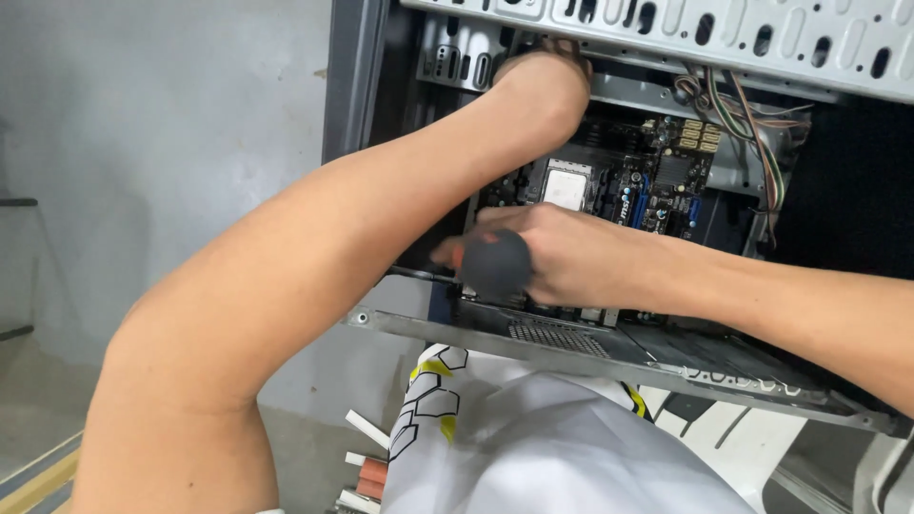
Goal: Securing a motherboard to a computer case using screws and a manual screwdriver, then positioning a power supply unit.
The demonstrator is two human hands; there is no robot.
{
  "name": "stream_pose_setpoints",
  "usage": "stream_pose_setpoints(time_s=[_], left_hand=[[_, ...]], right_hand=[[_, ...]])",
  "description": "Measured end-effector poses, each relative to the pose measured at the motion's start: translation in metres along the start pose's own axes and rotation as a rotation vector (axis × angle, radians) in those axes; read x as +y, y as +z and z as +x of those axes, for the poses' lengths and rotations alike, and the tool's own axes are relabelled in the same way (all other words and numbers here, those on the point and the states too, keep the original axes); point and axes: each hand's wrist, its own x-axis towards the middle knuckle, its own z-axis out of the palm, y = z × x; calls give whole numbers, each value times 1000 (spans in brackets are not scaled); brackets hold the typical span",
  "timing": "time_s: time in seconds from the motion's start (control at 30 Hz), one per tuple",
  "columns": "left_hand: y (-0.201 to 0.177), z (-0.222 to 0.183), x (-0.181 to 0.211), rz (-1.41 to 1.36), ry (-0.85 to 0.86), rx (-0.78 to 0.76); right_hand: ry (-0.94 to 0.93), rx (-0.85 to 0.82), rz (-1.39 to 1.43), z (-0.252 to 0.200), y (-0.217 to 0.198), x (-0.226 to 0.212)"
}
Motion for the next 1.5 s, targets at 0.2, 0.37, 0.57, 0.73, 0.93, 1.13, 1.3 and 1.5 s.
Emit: stream_pose_setpoints(time_s=[0.2, 0.37, 0.57, 0.73, 0.93, 1.13, 1.3, 1.5], left_hand=[[-6, 3, 2, -52, -37, -54], [-1, -5, 0, -18, -7, -5], [1, 13, 0, -7, -8, -2], [3, 12, 2, 32, -1, -10], [1, -12, -1, 84, 44, 44], [-30, -191, -39, 30, 247, 155], [8, -349, -17, -826, 504, 922], [53, -312, 35, -1019, 672, 1394]], right_hand=[[-305, 136, -208, -2, 15, 18], [-215, 90, -273, -4, 15, 11], [-218, -45, -207, 0, 3, 0], [-186, -8, -261, -5, 13, 10], [-180, 53, -289, -6, 17, 17], [-237, 90, -214, -3, 16, 20], [-247, 66, -311, -4, 23, 34], [-211, 39, -212, -6, 13, 16]])
